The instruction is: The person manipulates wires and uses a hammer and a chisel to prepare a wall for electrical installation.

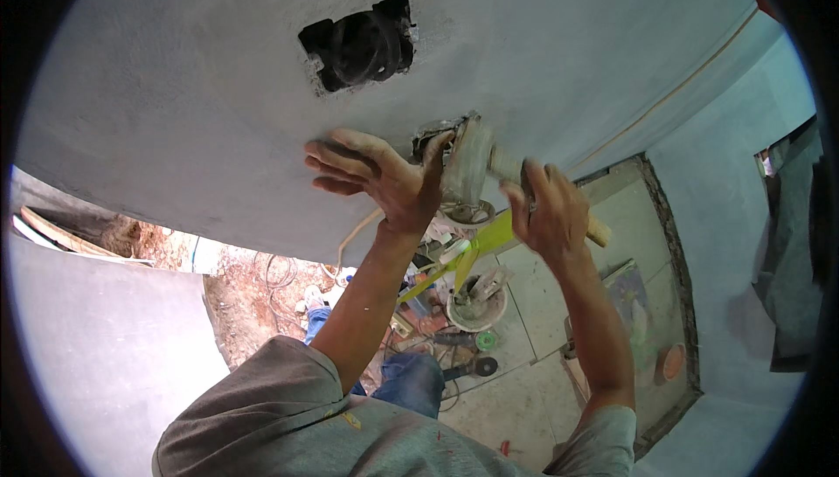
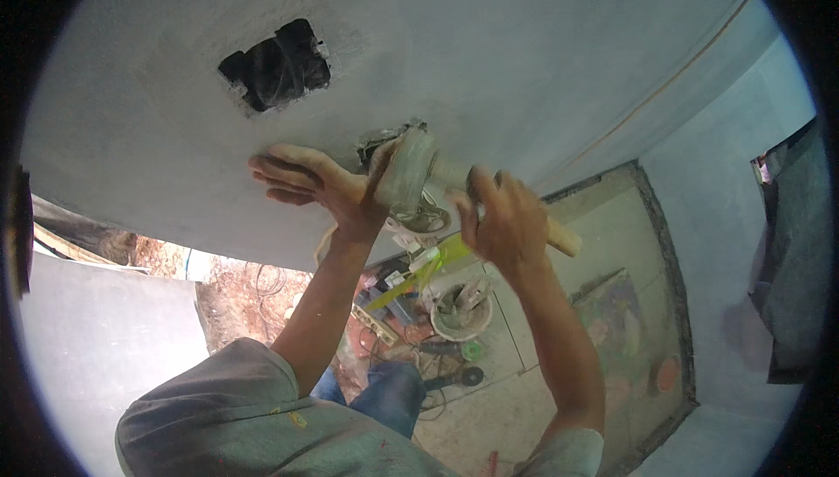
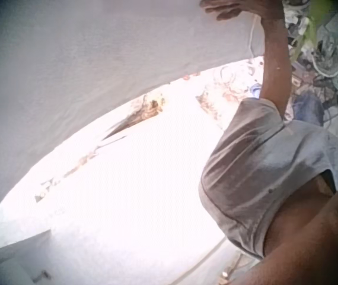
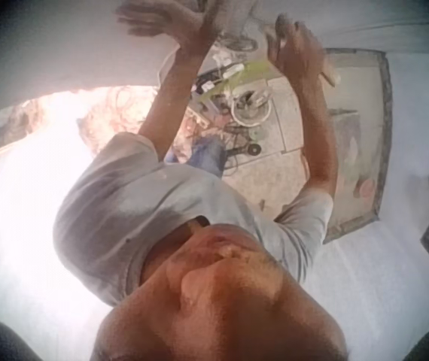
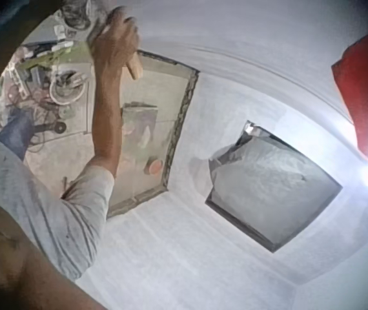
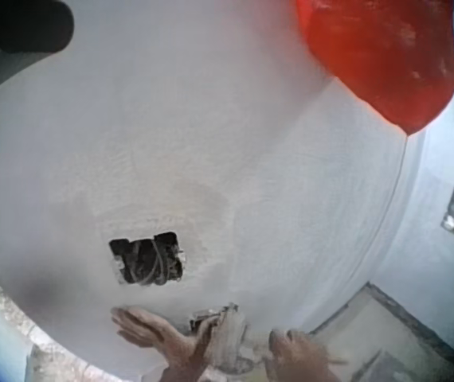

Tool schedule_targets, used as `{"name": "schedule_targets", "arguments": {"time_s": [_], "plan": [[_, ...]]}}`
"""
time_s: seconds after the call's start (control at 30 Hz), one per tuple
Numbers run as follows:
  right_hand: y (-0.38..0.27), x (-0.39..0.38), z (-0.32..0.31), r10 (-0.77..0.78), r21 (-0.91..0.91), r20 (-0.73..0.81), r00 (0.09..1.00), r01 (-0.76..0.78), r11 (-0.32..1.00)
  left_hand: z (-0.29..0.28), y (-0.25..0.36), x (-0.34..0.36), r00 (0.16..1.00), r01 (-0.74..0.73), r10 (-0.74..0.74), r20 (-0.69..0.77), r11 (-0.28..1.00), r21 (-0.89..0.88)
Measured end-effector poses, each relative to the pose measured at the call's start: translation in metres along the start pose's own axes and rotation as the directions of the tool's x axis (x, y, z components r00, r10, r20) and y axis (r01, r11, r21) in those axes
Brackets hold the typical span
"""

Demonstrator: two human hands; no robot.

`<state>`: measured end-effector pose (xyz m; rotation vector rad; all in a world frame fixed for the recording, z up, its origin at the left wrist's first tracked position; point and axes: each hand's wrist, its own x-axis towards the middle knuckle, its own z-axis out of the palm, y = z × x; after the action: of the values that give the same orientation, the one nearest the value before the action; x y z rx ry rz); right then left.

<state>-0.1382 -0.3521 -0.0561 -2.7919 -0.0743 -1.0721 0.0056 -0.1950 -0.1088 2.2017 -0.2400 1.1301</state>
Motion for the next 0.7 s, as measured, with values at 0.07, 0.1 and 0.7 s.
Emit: {"name": "schedule_targets", "arguments": {"time_s": [0.07, 0.1, 0.7], "plan": [[0.005, 0.003, 0.001, 0.089, -0.042, 0.066, 0.994, -0.086, 0.995, 0.0, 0.0, -0.005, 1.0, -0.004, 0.005, 0.02, 1.0, -0.024], [0.0, 0.002, -0.001, 0.067, -0.028, 0.067, 0.995, -0.065, 0.997, -0.002, -0.004, -0.005, 1.0, -0.016, 0.016, 0.027, 0.999, -0.028], [-0.002, -0.004, -0.012, 0.012, -0.03, 0.103, 0.995, -0.008, 1.0, 0.005, -0.004, -0.001, 1.0, 0.003, -0.002, -0.022, 0.999, 0.051]]}}
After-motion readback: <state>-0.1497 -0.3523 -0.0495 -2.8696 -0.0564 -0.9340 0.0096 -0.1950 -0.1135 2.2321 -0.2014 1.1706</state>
